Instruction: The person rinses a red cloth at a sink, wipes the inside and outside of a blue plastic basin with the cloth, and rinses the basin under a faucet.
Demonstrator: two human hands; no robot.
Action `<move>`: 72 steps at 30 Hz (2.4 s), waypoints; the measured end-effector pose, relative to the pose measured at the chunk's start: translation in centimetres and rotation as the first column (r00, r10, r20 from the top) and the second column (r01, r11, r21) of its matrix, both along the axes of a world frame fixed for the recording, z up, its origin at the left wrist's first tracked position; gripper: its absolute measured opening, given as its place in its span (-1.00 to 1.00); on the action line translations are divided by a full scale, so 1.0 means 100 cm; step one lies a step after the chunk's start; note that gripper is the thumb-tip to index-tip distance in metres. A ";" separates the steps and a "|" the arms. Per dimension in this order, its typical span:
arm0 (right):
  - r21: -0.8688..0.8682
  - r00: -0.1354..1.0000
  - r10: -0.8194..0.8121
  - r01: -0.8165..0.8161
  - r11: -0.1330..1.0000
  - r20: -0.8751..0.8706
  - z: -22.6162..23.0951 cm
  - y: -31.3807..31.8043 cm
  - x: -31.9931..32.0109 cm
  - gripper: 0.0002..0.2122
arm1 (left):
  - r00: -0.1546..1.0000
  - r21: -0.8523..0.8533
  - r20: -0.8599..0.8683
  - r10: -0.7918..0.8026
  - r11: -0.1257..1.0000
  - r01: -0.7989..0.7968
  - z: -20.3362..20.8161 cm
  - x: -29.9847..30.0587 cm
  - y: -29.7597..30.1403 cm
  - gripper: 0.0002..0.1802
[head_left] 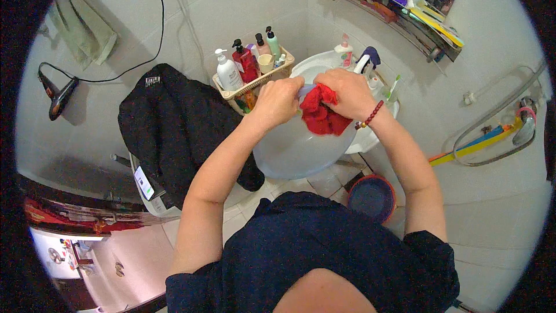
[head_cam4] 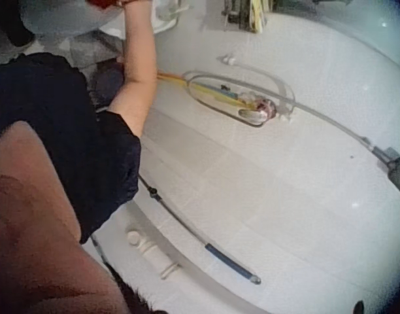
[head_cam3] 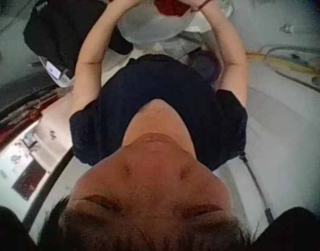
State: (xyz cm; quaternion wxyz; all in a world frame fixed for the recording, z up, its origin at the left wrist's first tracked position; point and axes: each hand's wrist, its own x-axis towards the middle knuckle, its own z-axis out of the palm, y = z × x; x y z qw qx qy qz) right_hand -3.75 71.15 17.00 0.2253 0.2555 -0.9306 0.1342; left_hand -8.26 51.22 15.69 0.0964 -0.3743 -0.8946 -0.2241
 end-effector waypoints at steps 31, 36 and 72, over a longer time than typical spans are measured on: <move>-0.432 0.928 -0.201 0.048 0.901 -0.315 -0.003 -0.028 -0.017 -0.73 | 0.915 0.556 0.381 0.134 0.757 -0.343 -0.030 0.057 -0.005 -0.88; -0.488 0.942 -0.180 0.021 0.873 -0.283 -0.015 -0.039 -0.011 -0.74 | 0.915 0.608 0.375 0.149 0.705 -0.364 -0.037 0.060 -0.002 -0.90; -0.679 0.976 -0.206 0.103 0.727 -0.072 -0.030 0.021 -0.024 -0.74 | 0.883 0.777 0.469 0.036 0.460 -0.431 -0.054 0.062 -0.027 -0.80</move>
